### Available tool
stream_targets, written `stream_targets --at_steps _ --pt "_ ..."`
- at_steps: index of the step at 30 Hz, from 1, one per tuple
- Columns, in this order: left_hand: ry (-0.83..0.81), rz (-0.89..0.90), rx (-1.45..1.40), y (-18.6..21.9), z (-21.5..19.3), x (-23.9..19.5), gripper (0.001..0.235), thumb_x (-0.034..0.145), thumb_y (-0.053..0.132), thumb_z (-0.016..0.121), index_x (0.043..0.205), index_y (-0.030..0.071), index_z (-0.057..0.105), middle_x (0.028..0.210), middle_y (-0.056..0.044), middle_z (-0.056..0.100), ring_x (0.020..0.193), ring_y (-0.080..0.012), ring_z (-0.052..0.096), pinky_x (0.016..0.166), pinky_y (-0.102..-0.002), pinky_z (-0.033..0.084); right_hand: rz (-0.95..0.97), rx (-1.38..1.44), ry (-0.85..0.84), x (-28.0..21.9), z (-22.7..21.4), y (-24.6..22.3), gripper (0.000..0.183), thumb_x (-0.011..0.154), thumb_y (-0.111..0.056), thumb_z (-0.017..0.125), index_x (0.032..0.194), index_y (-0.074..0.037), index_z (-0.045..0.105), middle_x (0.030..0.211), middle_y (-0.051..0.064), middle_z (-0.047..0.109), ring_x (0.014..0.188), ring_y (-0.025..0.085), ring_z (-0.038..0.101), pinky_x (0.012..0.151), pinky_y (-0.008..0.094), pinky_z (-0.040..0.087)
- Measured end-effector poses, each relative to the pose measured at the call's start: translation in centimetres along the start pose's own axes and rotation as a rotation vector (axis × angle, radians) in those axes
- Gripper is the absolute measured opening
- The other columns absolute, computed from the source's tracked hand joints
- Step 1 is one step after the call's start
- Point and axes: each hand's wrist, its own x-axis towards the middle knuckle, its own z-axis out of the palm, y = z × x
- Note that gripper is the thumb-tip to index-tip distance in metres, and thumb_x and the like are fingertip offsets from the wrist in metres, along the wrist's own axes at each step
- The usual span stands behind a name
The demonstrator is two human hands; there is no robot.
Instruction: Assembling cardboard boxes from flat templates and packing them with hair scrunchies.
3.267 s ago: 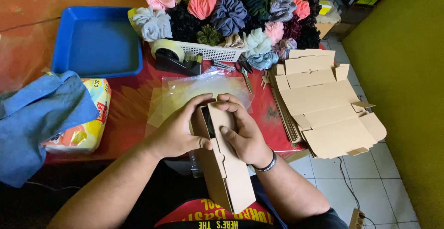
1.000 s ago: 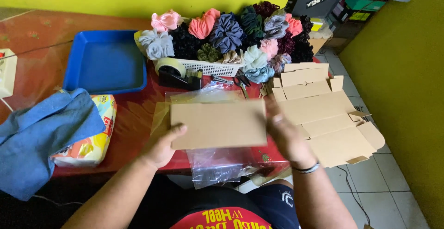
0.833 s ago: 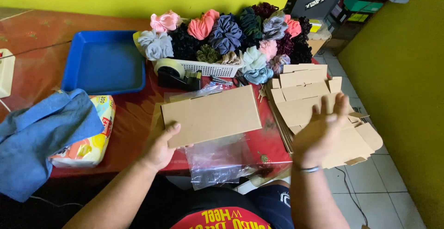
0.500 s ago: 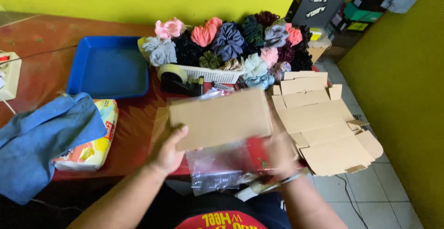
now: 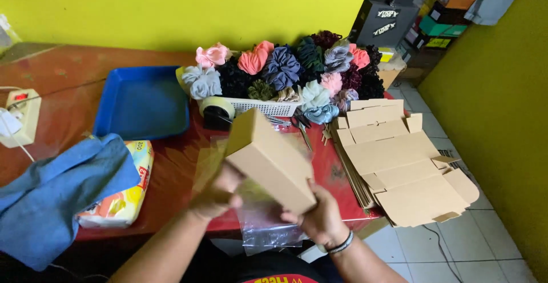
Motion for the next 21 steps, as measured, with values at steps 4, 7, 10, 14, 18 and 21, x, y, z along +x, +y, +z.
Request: stream_targets --at_steps 4,7,10,14,18,21 --pt "0.133 -0.005 -0.132 -5.0 -0.7 -2.6 0.060 0.098 0.029 0.081 0.137 0.004 0.043 0.122 -0.019 0.061 0.116 -0.0347 0.062 0.091 -0.046 0.062 0.126 -0.067 -0.184 -0.9 2.1 1.8 0.069 0.093 -0.045 0.054 0.147 -0.003 0.045 0.102 0.024 0.061 0.073 0.043 0.071 0.073 0.054 0.066" --pt "0.549 0.070 0.581 -5.8 -0.5 -2.2 0.102 0.087 0.063 0.071 0.152 0.009 0.015 0.127 -0.015 0.050 0.115 -0.0252 0.054 0.099 -0.041 0.054 -0.291 -0.399 -0.210 -0.6 1.2 1.7 0.090 0.090 -0.027 0.059 0.164 -0.022 0.008 0.158 0.018 0.046 0.138 0.036 0.052 0.109 0.051 0.046" --pt "0.827 -0.288 0.639 -5.0 0.4 -1.6 0.124 0.067 0.066 0.074 0.154 0.017 0.001 0.124 -0.025 0.067 0.113 -0.0320 0.070 0.098 -0.044 0.061 -0.870 -1.253 -0.349 -2.1 3.1 0.6 0.127 0.079 -0.066 0.071 0.160 0.001 -0.001 0.171 0.022 0.005 0.155 0.041 0.025 0.122 0.054 0.029" --pt "0.658 -0.237 0.475 -3.5 0.6 -1.1 0.124 0.068 0.074 0.071 0.155 0.007 0.014 0.139 -0.017 0.052 0.127 -0.0273 0.056 0.107 -0.041 0.052 -0.756 -0.984 -0.181 -1.2 2.1 -1.0 0.083 0.079 -0.020 0.077 0.151 -0.006 0.037 0.137 0.013 0.063 0.124 0.024 0.062 0.103 0.040 0.053" --pt "0.399 -0.145 -0.048 -4.2 -4.6 -2.4 0.095 0.083 0.087 0.042 0.155 0.025 0.040 0.164 -0.013 0.040 0.149 -0.0391 0.037 0.115 -0.065 0.032 -0.523 -0.380 -0.678 -1.6 1.5 -2.8 0.061 0.091 -0.028 0.072 0.137 0.006 0.052 0.132 0.020 0.065 0.118 0.034 0.064 0.097 0.047 0.054" --pt "0.481 -0.036 -0.735 -6.8 -9.4 -4.8 0.095 0.096 0.083 0.022 0.148 0.010 0.055 0.145 -0.022 0.058 0.134 -0.0397 0.056 0.109 -0.057 0.043 -0.613 -0.081 -0.764 -1.5 -3.0 -3.1 0.074 0.088 -0.025 0.076 0.145 0.009 0.043 0.133 0.027 0.062 0.118 0.041 0.061 0.101 0.050 0.046"
